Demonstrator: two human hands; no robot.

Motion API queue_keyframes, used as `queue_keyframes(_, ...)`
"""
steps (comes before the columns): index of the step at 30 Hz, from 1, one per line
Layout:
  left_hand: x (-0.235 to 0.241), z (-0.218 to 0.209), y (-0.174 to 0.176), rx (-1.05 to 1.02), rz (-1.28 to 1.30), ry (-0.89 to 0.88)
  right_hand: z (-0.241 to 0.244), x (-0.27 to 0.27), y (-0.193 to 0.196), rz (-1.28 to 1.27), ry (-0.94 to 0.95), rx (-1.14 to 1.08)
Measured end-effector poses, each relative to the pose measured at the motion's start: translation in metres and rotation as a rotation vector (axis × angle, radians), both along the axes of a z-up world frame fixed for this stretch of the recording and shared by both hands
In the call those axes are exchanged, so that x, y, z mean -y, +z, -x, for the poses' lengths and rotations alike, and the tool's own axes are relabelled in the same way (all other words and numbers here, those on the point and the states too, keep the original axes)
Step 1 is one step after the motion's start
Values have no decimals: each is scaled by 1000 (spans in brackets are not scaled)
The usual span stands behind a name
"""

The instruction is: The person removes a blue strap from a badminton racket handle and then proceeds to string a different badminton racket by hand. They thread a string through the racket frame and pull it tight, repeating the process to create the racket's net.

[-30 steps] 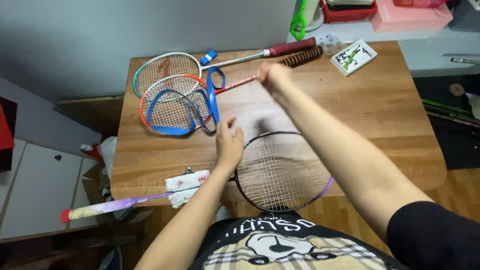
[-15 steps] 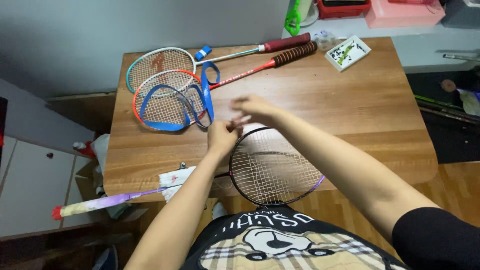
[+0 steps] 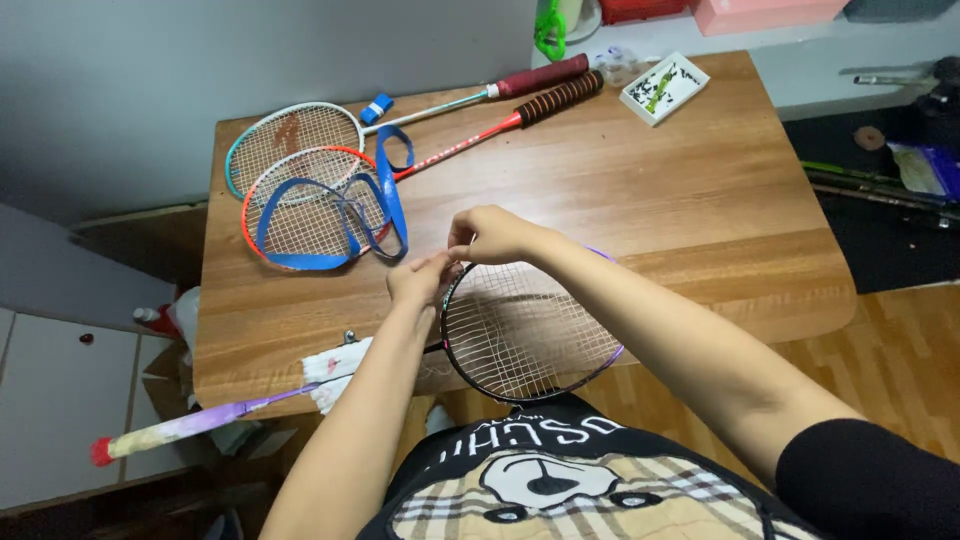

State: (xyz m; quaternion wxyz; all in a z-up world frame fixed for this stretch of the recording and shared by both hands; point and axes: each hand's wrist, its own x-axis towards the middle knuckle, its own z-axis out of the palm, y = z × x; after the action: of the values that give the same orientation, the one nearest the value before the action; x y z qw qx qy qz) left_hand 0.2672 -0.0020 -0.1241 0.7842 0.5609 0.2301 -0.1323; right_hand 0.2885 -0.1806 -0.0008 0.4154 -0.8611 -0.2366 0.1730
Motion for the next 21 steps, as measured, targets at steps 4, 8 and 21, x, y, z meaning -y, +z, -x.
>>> queue_keyframes(4,0,4,4,-20,54,35,15,-2,27,200,114,55)
queue_keyframes(8,-7,-6,-5,-76,55,-37,-17,12,-22,170,198,119)
queue_keyframes(21,-5,-15,4,104,-354,-491,-55,33,-28,-132,-228,186)
